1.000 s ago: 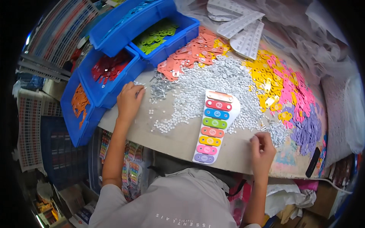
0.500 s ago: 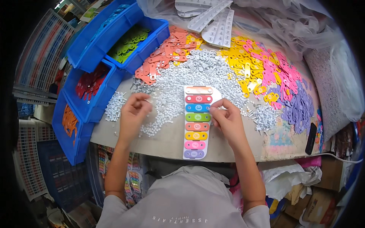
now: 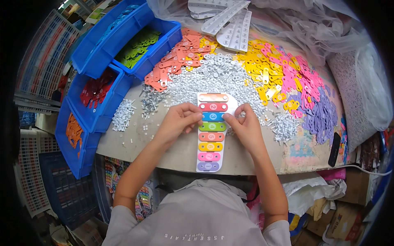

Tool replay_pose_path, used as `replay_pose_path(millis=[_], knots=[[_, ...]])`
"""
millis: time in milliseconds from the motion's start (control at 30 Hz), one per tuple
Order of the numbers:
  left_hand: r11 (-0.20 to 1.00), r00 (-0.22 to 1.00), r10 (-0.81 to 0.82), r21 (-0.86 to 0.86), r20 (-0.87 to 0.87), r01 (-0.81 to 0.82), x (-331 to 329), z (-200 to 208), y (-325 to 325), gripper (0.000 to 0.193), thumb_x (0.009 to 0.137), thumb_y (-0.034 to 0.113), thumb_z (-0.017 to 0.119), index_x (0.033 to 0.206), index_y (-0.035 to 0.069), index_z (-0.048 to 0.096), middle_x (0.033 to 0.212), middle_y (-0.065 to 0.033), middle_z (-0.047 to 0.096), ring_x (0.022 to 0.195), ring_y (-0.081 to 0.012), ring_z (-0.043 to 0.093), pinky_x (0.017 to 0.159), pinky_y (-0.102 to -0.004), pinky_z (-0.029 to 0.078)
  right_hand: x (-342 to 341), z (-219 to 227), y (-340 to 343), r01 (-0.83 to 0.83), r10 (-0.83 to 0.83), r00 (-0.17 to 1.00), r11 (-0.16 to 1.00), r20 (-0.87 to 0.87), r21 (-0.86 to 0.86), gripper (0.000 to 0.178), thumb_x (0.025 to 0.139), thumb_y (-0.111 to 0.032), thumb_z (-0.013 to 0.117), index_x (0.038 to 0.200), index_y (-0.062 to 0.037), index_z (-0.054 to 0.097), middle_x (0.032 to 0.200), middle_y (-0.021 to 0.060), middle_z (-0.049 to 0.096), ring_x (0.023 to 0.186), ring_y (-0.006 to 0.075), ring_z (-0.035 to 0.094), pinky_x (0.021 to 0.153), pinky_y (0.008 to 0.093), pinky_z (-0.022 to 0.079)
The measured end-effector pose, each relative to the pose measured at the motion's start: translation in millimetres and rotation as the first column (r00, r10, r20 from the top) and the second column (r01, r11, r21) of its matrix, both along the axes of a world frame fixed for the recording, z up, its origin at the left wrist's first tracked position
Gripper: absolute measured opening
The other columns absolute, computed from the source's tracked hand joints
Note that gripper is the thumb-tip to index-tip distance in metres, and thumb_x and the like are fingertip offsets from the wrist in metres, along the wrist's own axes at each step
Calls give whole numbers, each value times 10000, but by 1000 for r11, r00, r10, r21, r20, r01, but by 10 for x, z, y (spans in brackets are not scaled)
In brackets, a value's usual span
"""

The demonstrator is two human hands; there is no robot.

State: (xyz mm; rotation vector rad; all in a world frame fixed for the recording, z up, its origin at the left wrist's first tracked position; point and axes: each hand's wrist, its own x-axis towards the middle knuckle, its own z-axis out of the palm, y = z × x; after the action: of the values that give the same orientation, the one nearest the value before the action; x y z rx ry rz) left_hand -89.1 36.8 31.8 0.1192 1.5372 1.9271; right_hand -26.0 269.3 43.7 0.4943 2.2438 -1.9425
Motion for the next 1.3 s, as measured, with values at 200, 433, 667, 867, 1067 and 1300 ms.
replay_pose_path(millis=[200,433,667,867,1067,1300], knots=[[982,997,9,-186,-77,-23,-23,53,94,464,918,167,734,1253,-18,471,791,-53,683,655,-49,562,530,-205,405,-55,40,5,16,-13,1000,985,-18,170,497,902,-215,766,1247,-64,444,592,-34,545,498,38,464,443,219,295],[968,991,-122,-214,53,130,-181,60,110,632,865,187,783,1278,-36,360,797,-82,651,642,-78,564,532,-236,427,-254,197,110,-215,196,956,975,220,64,705,876,-270,790,1402,-40,380,669,19,579,506,75,505,432,231,330],[969,989,-139,-212,-45,126,-198,-106,119,622,891,174,746,1306,-15,322,839,-109,693,704,-89,619,540,-242,439,-316,196,60,-262,254,934,965,252,-1,598,922,-273,746,1348,-60,383,668,-2,541,492,66,472,413,227,305],[980,990,-114,-175,-88,97,-192,-179,154,460,908,129,719,1185,11,372,873,-133,715,766,-122,662,595,-247,483,-332,199,52,-283,269,930,959,249,21,540,942,-279,727,1313,-72,393,664,-11,523,494,62,463,407,225,305],[969,977,-121,-236,-178,77,-155,-162,131,484,914,166,733,1229,-7,409,884,-128,721,773,-123,667,598,-249,483,-262,196,49,-278,246,948,949,203,147,572,944,-250,719,1371,-57,392,621,-26,493,495,64,457,413,232,312],[746,761,83,-466,-644,-476,-124,132,-710,155,981,133,619,1044,19,702,827,-4,637,729,-57,543,648,-246,449,271,189,99,60,133,959,769,-252,636,392,943,-150,687,1284,-47,521,594,23,482,508,119,449,504,304,356]])
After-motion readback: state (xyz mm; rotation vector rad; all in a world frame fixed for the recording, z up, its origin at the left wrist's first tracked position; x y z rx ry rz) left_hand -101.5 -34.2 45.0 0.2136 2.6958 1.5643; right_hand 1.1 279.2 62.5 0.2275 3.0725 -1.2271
